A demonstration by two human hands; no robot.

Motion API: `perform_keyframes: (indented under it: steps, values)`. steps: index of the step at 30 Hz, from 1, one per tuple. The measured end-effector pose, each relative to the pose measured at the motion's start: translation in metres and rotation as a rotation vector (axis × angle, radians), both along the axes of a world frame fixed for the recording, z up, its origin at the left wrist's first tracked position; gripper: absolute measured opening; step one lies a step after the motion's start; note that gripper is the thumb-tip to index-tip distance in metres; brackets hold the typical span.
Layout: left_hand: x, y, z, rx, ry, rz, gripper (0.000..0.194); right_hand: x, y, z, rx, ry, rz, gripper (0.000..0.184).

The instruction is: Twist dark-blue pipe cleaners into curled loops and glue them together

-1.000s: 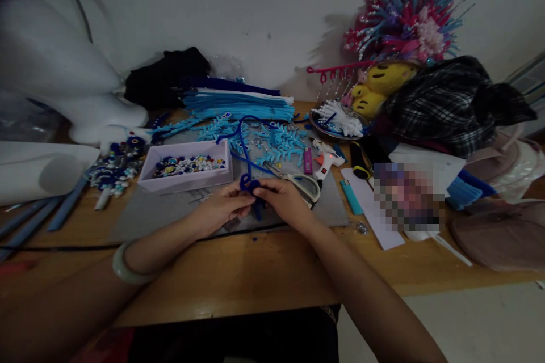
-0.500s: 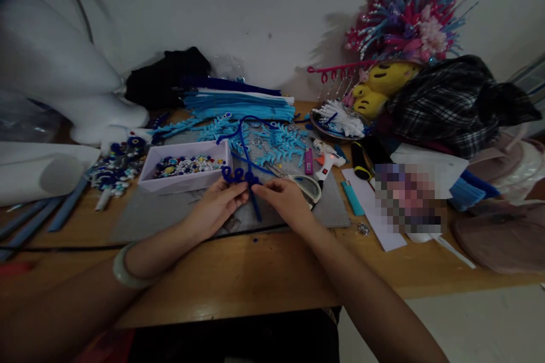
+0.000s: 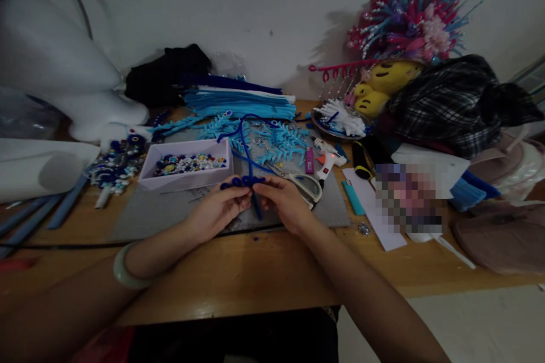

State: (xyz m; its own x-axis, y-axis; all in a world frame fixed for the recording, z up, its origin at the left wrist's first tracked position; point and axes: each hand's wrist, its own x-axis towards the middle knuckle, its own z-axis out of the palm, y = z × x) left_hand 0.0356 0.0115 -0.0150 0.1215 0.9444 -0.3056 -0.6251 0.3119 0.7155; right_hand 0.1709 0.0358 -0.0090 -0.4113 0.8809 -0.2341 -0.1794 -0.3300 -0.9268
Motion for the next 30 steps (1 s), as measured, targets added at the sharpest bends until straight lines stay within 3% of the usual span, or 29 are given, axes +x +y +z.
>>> perform_keyframes:
  steps: [5,16,26,30]
  values:
    - [-0.0011,0.0012,0.0,0.044,0.062,-0.015,0.014,0.0013,0.0004,-0.0015,-0.111,0.04,0.025,0.016]
    - [-0.0037,0.0026,-0.0023,0.02,0.048,-0.046,0.01,0.0032,0.0029,-0.0004,-0.14,0.102,-0.002,0.009]
    - [-0.0041,0.0004,-0.0067,-0.003,0.187,-0.209,0.012,0.0052,0.0081,-0.0015,-0.122,-0.077,-0.057,0.02]
    - [-0.0027,0.0005,-0.0079,-0.001,0.257,-0.181,0.012,0.0034,0.0065,-0.002,-0.03,-0.166,-0.138,0.022]
